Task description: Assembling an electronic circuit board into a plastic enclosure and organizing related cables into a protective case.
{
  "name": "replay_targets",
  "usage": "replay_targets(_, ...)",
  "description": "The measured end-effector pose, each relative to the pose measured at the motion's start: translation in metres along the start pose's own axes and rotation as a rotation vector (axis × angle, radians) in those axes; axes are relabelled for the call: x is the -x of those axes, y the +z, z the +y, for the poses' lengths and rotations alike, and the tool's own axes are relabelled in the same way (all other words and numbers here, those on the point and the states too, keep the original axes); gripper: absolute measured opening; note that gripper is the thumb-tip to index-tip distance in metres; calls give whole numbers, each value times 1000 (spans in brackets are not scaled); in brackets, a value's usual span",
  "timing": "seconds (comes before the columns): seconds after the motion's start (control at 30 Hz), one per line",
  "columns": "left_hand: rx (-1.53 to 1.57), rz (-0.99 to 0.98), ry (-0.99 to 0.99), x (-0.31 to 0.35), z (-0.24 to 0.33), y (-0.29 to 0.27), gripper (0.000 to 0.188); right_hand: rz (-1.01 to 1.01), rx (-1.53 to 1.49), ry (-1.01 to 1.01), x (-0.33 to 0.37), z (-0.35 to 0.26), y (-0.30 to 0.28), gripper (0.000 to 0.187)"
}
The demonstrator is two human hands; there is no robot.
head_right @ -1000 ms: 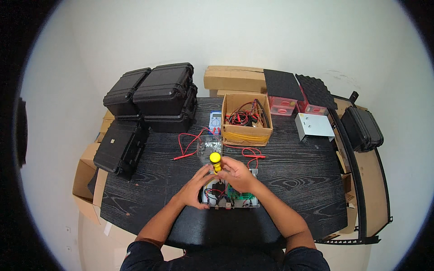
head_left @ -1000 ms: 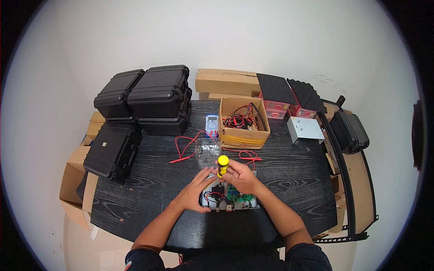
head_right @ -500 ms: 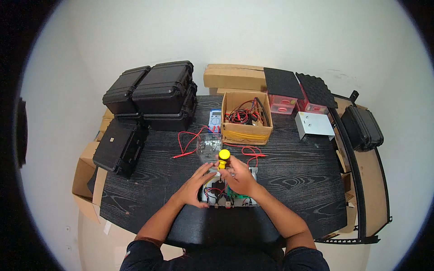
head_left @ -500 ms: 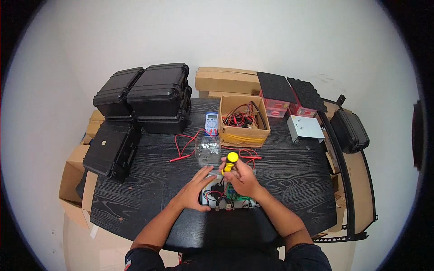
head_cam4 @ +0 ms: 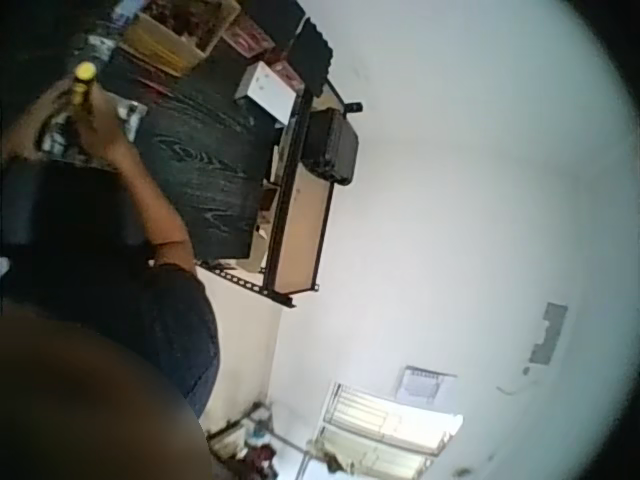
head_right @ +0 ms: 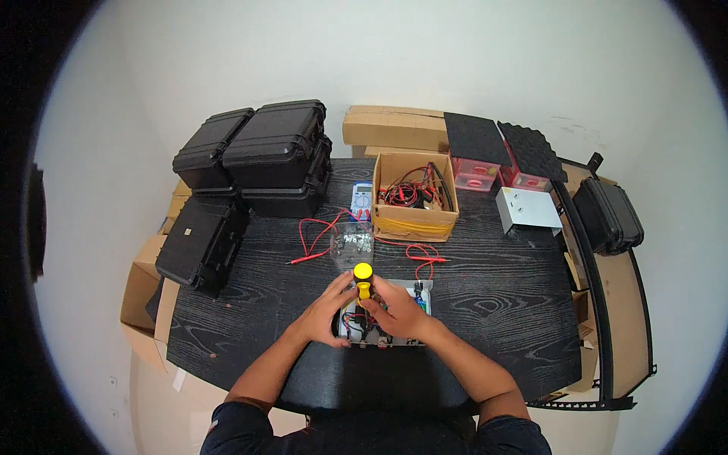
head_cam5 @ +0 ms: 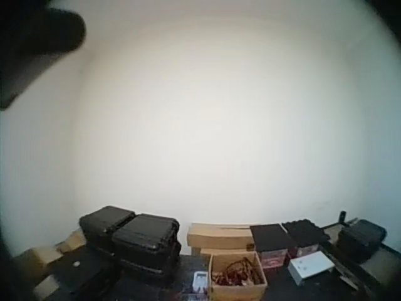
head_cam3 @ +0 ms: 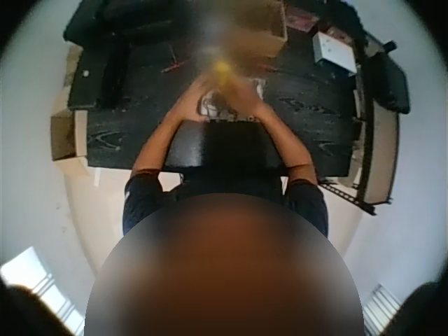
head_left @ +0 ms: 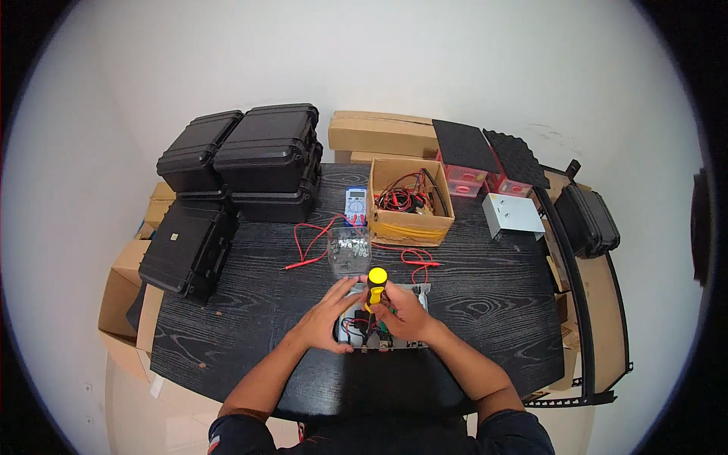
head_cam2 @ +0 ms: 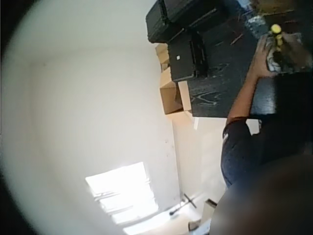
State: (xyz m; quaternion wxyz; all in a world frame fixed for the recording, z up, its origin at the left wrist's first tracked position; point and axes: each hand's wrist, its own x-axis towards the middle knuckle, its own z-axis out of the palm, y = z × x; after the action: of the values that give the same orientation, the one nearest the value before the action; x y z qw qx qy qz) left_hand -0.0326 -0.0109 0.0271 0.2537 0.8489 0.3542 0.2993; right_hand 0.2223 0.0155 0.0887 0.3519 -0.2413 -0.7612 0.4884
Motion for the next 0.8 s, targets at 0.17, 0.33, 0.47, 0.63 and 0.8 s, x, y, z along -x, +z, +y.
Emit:
replay_targets(0.17,5,12,29,0,-6,3,121,-61,42,59,1,-3,-3,25)
replay_targets(0.33,10,24,50,0,-7,3,123,-100,146,-24,2,-6,-2,25)
replay_targets(0.47,10,12,33,2,-9,4,123,-203,23,222,4,-7,-3,27)
replay_targets(0.63,-28,-17,31,-1,-5,1,123,-150,44,-23,1,-9,-4,46)
replay_targets(0.8,8,4,9,2,-4,1,122,-120,-405,104,3,7,1,47)
